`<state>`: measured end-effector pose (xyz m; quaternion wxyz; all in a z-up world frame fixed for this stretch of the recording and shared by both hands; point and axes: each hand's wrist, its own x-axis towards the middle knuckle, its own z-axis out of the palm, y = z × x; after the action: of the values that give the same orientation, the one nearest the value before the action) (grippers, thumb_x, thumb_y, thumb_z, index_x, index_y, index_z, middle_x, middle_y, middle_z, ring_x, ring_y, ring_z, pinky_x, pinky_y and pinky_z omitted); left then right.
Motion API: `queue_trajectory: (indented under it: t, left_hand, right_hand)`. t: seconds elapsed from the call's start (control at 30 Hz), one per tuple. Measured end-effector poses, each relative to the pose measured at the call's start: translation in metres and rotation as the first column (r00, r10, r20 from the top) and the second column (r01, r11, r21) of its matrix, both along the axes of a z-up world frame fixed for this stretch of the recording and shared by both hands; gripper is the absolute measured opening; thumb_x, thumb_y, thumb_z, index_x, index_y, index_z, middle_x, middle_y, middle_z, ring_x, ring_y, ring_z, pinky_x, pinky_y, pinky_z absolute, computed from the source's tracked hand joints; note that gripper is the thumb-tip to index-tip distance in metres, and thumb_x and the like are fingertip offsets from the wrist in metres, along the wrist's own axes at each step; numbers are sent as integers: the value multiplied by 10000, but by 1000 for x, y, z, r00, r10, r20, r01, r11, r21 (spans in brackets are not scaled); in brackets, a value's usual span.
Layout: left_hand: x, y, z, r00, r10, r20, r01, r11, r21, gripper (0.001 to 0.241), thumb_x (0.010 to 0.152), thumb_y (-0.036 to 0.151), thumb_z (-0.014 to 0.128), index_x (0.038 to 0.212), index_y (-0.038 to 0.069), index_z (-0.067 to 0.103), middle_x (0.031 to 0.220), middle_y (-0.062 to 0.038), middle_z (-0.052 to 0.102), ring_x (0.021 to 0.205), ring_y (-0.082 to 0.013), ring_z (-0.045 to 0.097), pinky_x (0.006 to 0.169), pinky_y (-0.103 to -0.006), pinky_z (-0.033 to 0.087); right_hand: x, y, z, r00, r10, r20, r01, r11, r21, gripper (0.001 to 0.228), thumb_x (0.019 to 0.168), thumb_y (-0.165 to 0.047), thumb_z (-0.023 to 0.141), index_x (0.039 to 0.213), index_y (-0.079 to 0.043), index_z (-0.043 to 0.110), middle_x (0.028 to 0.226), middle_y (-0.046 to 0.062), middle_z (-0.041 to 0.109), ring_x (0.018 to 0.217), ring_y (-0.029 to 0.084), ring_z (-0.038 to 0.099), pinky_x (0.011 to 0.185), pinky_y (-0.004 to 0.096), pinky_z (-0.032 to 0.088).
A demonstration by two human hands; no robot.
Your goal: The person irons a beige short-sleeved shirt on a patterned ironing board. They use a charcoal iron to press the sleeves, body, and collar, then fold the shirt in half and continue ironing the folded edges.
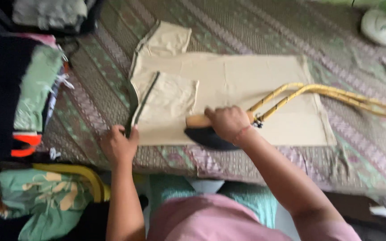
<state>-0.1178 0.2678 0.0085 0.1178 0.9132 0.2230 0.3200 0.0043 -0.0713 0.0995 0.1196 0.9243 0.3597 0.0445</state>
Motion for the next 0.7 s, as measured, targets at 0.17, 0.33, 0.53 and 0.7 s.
queue_trajectory:
  t: [0.17,0.33,0.53,0.7]
  left_hand:
    - [6,5,-6,999,40,35,-40,999,-3,393,776,467,835,931,150,663,638,-47,659,636,-294,686,615,-405,546]
    - [4,8,-12,998,47,-32,-52,986,-160,446,764,515,820,1030,182,686,734,-44,693,772,-305,706,714,-416,543]
    - [-6,-2,9,999,1,-44,-19,909,-417,539,783,441,791,1219,142,686,886,-127,703,933,-388,700,829,-502,536]
    - [-14,-5,14,1000,-11,18,16,945,-326,414,856,322,803,1196,89,765,749,-121,713,732,-347,715,767,-437,559]
  right_hand:
    - [-2,15,-30,924,-44,380,-36,979,201,304,902,-252,564,1173,-254,702,601,10,631,525,222,668,471,402,523]
    - [-6,22,29,968,-76,-239,68,997,-39,557,937,-415,623,1439,-252,446,996,35,742,919,298,751,751,464,615]
    - [3,27,36,905,-95,-414,92,995,-29,662,941,-557,590,1522,-329,369,1085,81,754,1038,375,735,858,528,590]
    - [-2,34,18,934,-154,-322,132,987,-89,631,980,-554,506,1544,-312,361,1054,71,738,967,353,746,803,474,599]
